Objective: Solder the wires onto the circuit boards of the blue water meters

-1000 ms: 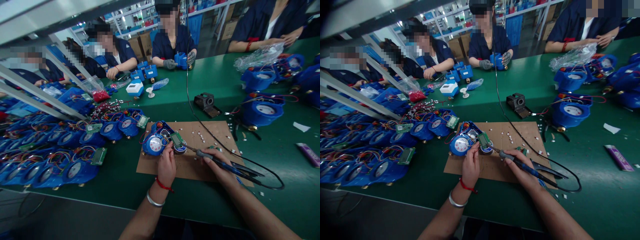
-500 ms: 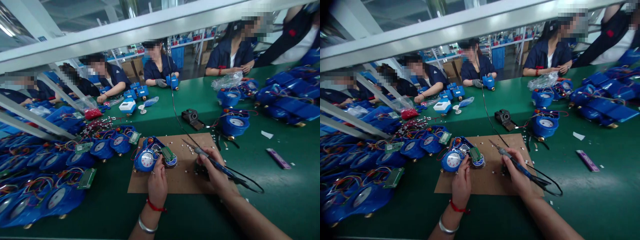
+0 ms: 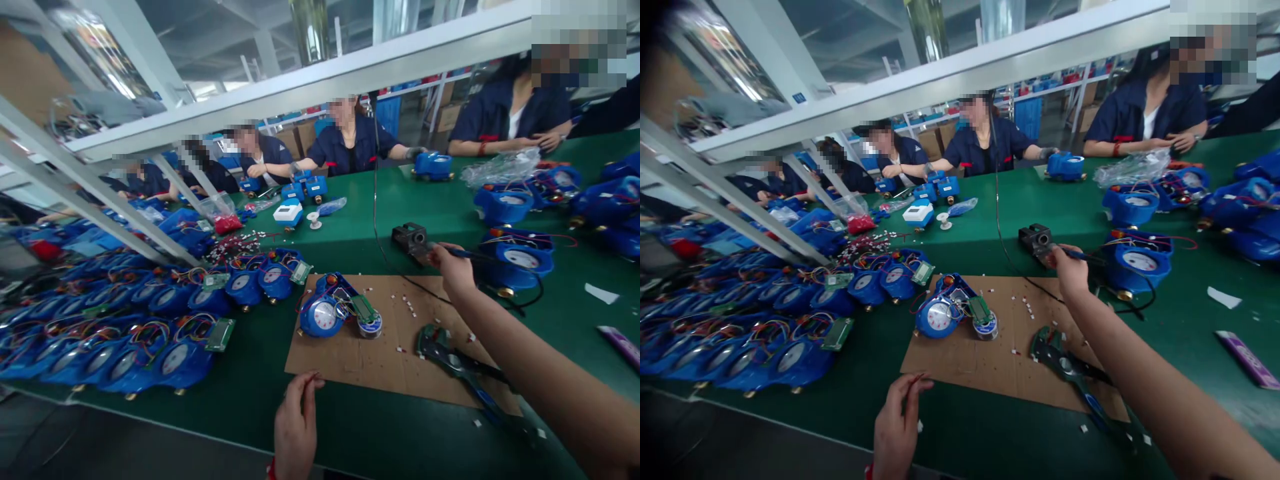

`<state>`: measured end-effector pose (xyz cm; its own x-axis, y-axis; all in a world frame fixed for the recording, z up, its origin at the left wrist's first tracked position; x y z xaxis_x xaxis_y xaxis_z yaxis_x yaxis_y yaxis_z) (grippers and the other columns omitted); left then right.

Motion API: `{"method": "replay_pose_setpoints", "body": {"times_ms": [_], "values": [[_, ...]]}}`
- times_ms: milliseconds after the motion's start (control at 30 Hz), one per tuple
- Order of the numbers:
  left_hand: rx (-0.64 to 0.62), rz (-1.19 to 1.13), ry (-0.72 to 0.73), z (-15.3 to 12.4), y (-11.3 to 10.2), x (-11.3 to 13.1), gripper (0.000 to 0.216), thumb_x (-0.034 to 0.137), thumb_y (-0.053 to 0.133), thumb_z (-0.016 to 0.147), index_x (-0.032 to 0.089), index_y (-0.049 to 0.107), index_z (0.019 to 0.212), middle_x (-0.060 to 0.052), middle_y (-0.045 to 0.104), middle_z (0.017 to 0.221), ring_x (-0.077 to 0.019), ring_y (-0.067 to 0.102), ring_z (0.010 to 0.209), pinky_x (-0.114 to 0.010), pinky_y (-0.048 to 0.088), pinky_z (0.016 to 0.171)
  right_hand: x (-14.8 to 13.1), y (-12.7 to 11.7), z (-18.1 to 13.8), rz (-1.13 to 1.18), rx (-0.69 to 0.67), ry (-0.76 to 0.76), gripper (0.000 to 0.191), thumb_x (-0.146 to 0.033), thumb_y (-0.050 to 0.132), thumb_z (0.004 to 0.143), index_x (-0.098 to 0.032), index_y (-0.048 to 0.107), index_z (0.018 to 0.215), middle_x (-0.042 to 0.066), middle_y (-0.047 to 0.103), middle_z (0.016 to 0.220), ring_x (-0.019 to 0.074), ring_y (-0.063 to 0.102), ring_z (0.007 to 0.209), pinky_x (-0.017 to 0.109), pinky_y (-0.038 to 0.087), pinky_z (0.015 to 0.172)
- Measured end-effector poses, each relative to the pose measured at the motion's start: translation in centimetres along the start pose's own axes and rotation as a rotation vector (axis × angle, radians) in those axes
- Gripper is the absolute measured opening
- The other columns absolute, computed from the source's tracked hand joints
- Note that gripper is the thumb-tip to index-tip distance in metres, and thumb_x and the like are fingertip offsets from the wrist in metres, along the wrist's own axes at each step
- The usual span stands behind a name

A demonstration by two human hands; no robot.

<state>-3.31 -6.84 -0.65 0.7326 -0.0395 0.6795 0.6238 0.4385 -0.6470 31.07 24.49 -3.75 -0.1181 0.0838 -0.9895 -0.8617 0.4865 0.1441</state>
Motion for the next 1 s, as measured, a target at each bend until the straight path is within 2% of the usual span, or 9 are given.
{"method": "replay_pose_setpoints", "body": {"times_ms": [167, 300, 467, 633, 733, 800, 933, 1000], "values": [[0.004, 0.020, -0.178, -0.8, -1.8, -3.1, 0.031, 0.044, 0.042, 0.096, 0.020, 0.058, 0.107, -0.008, 0.075, 0.100, -0.0214, 0.073, 0.085, -0.035, 0.061, 0.072, 1.7, -0.5, -0.1, 0.026, 0.074, -0.003, 0.031, -0.037, 0.071, 0.073, -0.022, 0.056, 0.096, 0.002, 0.065, 0.076, 0.0179, 0.065, 0.067, 0.030, 0.054, 0.057], [0.026, 0.127, -0.264, 0.5, -3.4, -5.7, 0.042, 0.050, 0.040, 0.094, 0.018, 0.053, 0.117, -0.011, 0.073, 0.106, -0.0246, 0.072, 0.090, -0.037, 0.061, 0.072, 2.2, -1.3, -0.2, 0.021, 0.102, -0.025, 0.035, -0.038, 0.072, 0.071, -0.020, 0.056, 0.097, 0.001, 0.066, 0.076, 0.0163, 0.066, 0.067, 0.026, 0.053, 0.054], [0.077, 0.314, -0.161, 4.2, -3.9, -7.1, 0.039, 0.048, 0.037, 0.094, 0.022, 0.059, 0.111, -0.011, 0.066, 0.119, -0.0282, 0.069, 0.098, -0.039, 0.058, 0.074, 2.4, -0.3, 1.3, 0.066, 0.068, 0.011, 0.036, -0.034, 0.072, 0.070, -0.020, 0.055, 0.099, 0.000, 0.065, 0.074, 0.0156, 0.067, 0.068, 0.025, 0.055, 0.057], [0.122, 0.306, -0.024, 8.4, -2.8, -7.7, 0.034, 0.036, 0.040, 0.094, 0.016, 0.055, 0.118, -0.015, 0.066, 0.117, -0.0309, 0.064, 0.107, -0.047, 0.051, 0.090, 2.6, 2.5, 2.6, 0.152, -0.088, 0.106, 0.029, -0.028, 0.069, 0.070, -0.021, 0.053, 0.093, 0.002, 0.066, 0.079, 0.0189, 0.069, 0.080, 0.034, 0.060, 0.072], [0.134, 0.280, 0.085, 10.0, -1.9, -7.0, 0.039, 0.036, 0.043, 0.093, 0.014, 0.054, 0.123, -0.018, 0.060, 0.125, -0.0326, 0.055, 0.120, -0.052, 0.044, 0.101, 2.4, 3.7, 2.2, 0.181, -0.204, 0.125, 0.023, -0.032, 0.067, 0.072, -0.023, 0.052, 0.087, 0.005, 0.066, 0.091, 0.0223, 0.068, 0.093, 0.042, 0.060, 0.082], [0.125, 0.236, 0.108, 10.6, -1.4, -6.1, 0.039, 0.039, 0.043, 0.093, 0.014, 0.058, 0.119, -0.017, 0.060, 0.124, -0.0318, 0.054, 0.119, -0.052, 0.042, 0.103, 2.1, 3.9, 1.4, 0.182, -0.257, 0.119, 0.021, -0.034, 0.067, 0.074, -0.024, 0.051, 0.085, 0.006, 0.066, 0.099, 0.0233, 0.066, 0.101, 0.045, 0.057, 0.088], [-0.009, 0.031, -0.030, 11.5, 0.1, -4.9, 0.043, 0.048, 0.039, 0.094, 0.016, 0.067, 0.099, -0.014, 0.069, 0.106, -0.0293, 0.061, 0.106, -0.048, 0.045, 0.098, 1.3, 3.3, -2.0, 0.128, -0.371, 0.105, 0.022, -0.034, 0.067, 0.076, -0.023, 0.052, 0.089, 0.009, 0.068, 0.104, 0.0250, 0.067, 0.103, 0.049, 0.056, 0.089], [-0.049, -0.119, -0.134, 12.1, 1.0, -4.6, 0.046, 0.051, 0.040, 0.093, 0.015, 0.069, 0.098, -0.012, 0.071, 0.103, -0.0284, 0.063, 0.104, -0.046, 0.047, 0.096, 0.6, 2.4, -4.4, 0.067, -0.456, 0.100, 0.022, -0.033, 0.067, 0.078, -0.022, 0.056, 0.093, 0.011, 0.070, 0.103, 0.0252, 0.069, 0.097, 0.049, 0.057, 0.086]]}}
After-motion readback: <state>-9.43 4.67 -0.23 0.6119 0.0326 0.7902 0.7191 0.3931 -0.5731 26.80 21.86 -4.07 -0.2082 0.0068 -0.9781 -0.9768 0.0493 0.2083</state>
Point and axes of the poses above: each hand's wrist, its own z-axis towards the middle knuckle, its own y-axis out of the palm, x = y × z, the point moved 4 cm from there along z, towards the middle knuckle
